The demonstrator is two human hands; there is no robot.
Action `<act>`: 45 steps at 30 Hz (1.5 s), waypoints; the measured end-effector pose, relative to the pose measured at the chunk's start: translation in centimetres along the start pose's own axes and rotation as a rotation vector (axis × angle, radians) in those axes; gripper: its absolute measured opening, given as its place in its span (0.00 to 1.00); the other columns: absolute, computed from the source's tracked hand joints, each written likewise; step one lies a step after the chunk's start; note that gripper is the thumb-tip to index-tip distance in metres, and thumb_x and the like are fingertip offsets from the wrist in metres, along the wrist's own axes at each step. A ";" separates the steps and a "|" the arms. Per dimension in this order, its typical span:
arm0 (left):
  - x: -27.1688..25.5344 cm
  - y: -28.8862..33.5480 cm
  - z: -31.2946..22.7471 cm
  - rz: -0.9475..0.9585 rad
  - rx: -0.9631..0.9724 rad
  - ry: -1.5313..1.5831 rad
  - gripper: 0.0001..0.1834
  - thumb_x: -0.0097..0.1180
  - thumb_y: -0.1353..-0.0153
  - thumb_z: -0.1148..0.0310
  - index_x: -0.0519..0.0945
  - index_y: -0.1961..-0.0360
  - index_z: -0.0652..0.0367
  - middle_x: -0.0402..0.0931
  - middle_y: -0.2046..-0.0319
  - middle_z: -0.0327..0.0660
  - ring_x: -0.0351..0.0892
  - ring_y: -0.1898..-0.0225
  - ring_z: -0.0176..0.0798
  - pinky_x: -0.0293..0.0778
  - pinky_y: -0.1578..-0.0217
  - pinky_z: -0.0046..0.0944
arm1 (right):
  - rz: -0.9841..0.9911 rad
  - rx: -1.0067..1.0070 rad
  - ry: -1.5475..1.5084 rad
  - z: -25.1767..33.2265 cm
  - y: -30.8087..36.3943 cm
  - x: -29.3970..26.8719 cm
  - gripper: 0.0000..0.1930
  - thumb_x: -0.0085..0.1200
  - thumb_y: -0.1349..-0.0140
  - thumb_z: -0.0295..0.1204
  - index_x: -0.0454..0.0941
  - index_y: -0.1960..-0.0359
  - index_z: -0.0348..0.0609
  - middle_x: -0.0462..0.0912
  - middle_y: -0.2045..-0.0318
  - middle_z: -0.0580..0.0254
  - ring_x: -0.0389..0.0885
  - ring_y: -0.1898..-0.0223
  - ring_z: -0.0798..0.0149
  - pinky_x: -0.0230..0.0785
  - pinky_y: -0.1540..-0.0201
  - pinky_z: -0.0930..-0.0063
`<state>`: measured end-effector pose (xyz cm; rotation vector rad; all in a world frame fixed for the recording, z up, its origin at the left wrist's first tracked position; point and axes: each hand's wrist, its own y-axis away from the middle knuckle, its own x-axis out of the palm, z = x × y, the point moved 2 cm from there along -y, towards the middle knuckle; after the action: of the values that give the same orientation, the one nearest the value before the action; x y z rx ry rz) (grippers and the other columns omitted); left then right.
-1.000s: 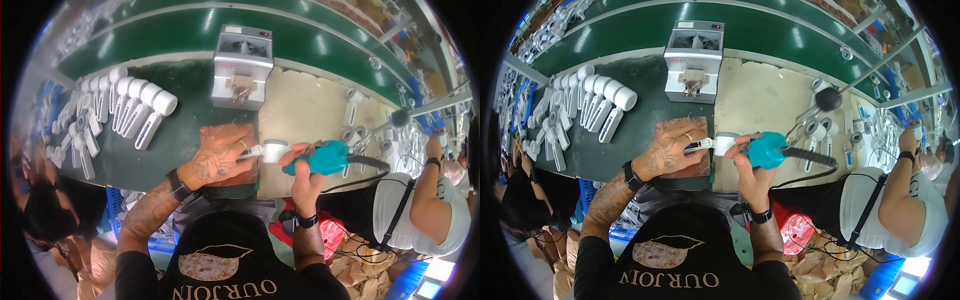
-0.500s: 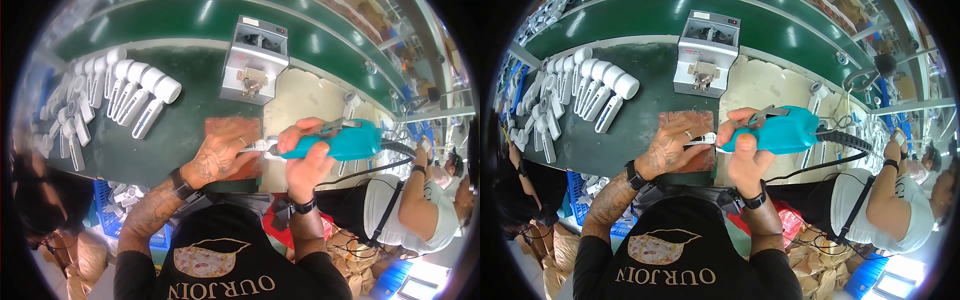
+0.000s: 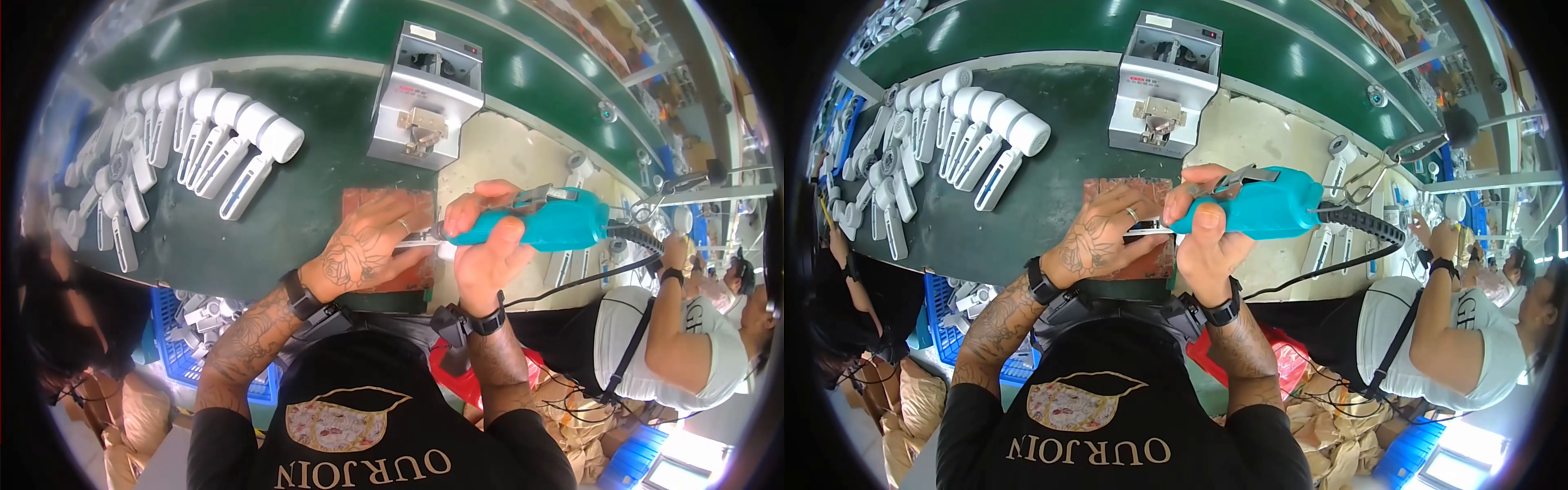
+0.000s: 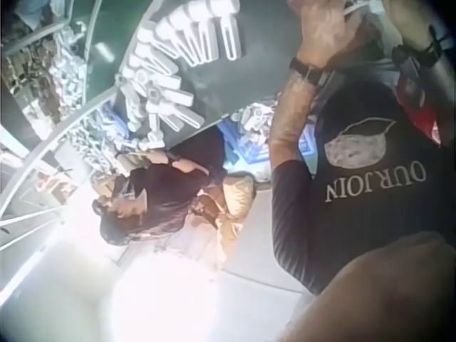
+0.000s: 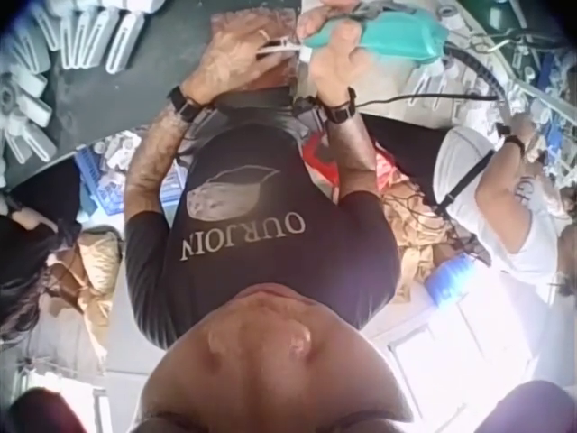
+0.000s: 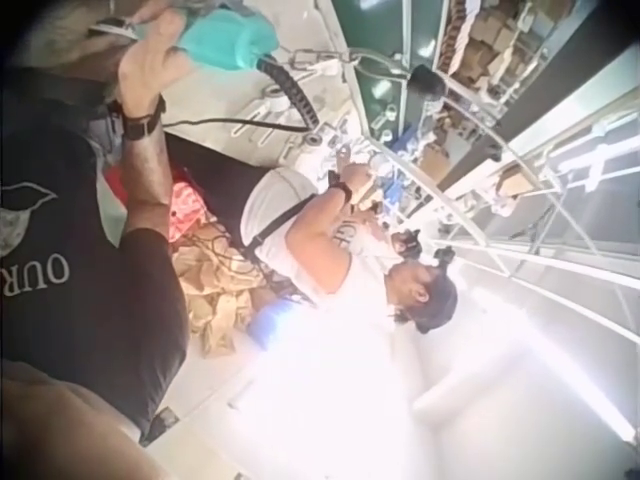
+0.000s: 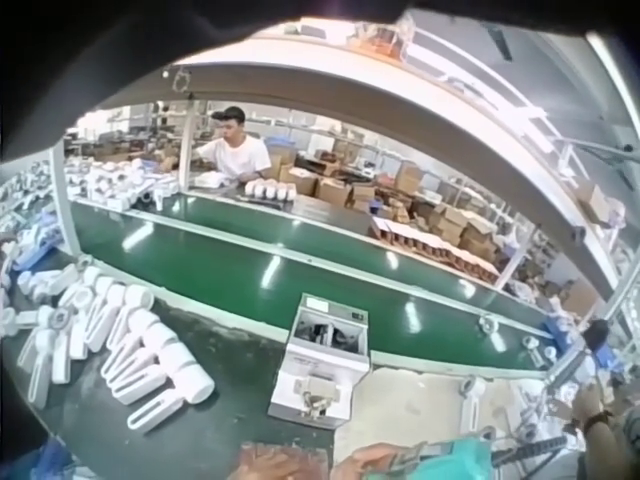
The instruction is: The person picks up a handheld fan, places it on a red block, and uses a power screwdriver to drive a screw into the handle. This process is repeated for multiple fans, occasionally using a manual screwdriver to pry open the handle casing before fastening the screw.
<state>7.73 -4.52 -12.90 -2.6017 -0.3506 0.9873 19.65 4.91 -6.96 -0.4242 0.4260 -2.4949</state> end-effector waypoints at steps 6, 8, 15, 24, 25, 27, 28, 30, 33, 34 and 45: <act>0.0 0.2 0.0 -0.028 -0.008 -0.031 0.21 0.68 0.46 0.65 0.78 0.52 0.60 0.77 0.51 0.50 0.76 0.47 0.59 0.73 0.45 0.53 | 0.032 -0.008 -0.014 -0.2 -0.1 -0.1 0.35 0.56 0.36 0.58 0.70 0.53 0.31 0.72 0.79 0.61 0.72 0.78 0.65 0.67 0.72 0.70; -0.1 0.1 0.1 -0.036 0.063 -0.055 0.20 0.68 0.46 0.66 0.77 0.54 0.60 0.77 0.52 0.50 0.77 0.48 0.59 0.73 0.47 0.53 | 0.048 -0.004 -0.033 -0.4 0.0 -0.1 0.33 0.57 0.35 0.56 0.70 0.53 0.30 0.72 0.79 0.61 0.72 0.77 0.65 0.67 0.72 0.69; -0.3 0.0 0.4 0.061 0.024 0.074 0.16 0.69 0.47 0.67 0.76 0.62 0.60 0.77 0.51 0.49 0.76 0.50 0.58 0.73 0.51 0.52 | 0.101 -0.007 -0.050 -0.2 -0.1 -0.3 0.33 0.58 0.35 0.55 0.70 0.51 0.30 0.73 0.78 0.61 0.73 0.76 0.65 0.68 0.70 0.69; 0.3 0.1 0.0 -0.021 0.008 -0.004 0.22 0.68 0.46 0.65 0.81 0.49 0.58 0.78 0.49 0.48 0.76 0.45 0.58 0.72 0.44 0.51 | 0.121 -0.016 -0.065 -0.3 0.1 -0.6 0.34 0.57 0.35 0.55 0.70 0.50 0.30 0.73 0.77 0.61 0.73 0.76 0.65 0.68 0.71 0.69; 0.4 0.1 0.0 -0.041 0.014 -0.028 0.22 0.68 0.46 0.64 0.81 0.49 0.57 0.78 0.49 0.48 0.76 0.45 0.58 0.71 0.42 0.50 | 0.115 -0.024 -0.042 -0.2 0.0 -0.4 0.34 0.57 0.35 0.56 0.70 0.50 0.30 0.73 0.78 0.60 0.73 0.76 0.65 0.68 0.71 0.69; 0.2 0.1 0.0 -0.043 0.013 -0.016 0.22 0.68 0.46 0.64 0.81 0.50 0.57 0.78 0.49 0.48 0.75 0.44 0.58 0.72 0.43 0.49 | 0.109 -0.034 -0.017 0.1 -0.1 -0.3 0.35 0.56 0.35 0.57 0.70 0.50 0.29 0.73 0.78 0.60 0.73 0.77 0.65 0.69 0.71 0.69; 0.1 0.0 0.0 -0.047 0.010 -0.004 0.21 0.68 0.46 0.64 0.82 0.50 0.57 0.79 0.49 0.48 0.75 0.43 0.57 0.72 0.45 0.48 | 0.093 -0.035 -0.005 0.3 -0.1 -0.3 0.35 0.55 0.34 0.57 0.70 0.50 0.29 0.73 0.78 0.60 0.73 0.77 0.65 0.68 0.71 0.70; 0.0 -0.3 0.2 -0.028 -0.013 0.000 0.20 0.67 0.45 0.64 0.82 0.51 0.56 0.79 0.51 0.47 0.75 0.45 0.56 0.72 0.47 0.48 | 0.081 -0.042 0.011 0.7 -0.6 -0.3 0.36 0.54 0.34 0.58 0.70 0.50 0.28 0.73 0.79 0.60 0.73 0.77 0.65 0.68 0.71 0.70; -0.6 -0.9 0.2 -0.045 -0.003 -0.046 0.19 0.66 0.44 0.63 0.82 0.52 0.56 0.79 0.55 0.46 0.75 0.49 0.53 0.72 0.51 0.48 | 0.058 -0.129 0.018 1.4 -2.9 0.0 0.33 0.50 0.31 0.57 0.71 0.51 0.30 0.74 0.78 0.61 0.75 0.76 0.65 0.68 0.72 0.71; -0.8 -1.1 0.1 -0.078 0.033 -0.092 0.19 0.65 0.44 0.62 0.82 0.52 0.56 0.78 0.57 0.45 0.75 0.52 0.52 0.72 0.53 0.49 | 0.065 -0.134 0.017 1.4 -3.9 0.5 0.33 0.50 0.31 0.57 0.71 0.51 0.30 0.74 0.78 0.61 0.75 0.76 0.65 0.68 0.72 0.71; -1.4 -0.9 0.0 -0.036 0.095 -0.193 0.26 0.65 0.42 0.56 0.79 0.44 0.55 0.76 0.57 0.39 0.74 0.54 0.44 0.71 0.53 0.48 | 0.078 -0.168 0.190 -3.9 -10.4 3.5 0.15 0.48 0.25 0.39 0.75 0.59 0.38 0.77 0.78 0.65 0.76 0.76 0.72 0.67 0.72 0.77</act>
<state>6.61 -4.18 -11.73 -2.4134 -0.3858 1.2159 10.44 11.85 -5.69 -0.2309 0.7181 -2.4415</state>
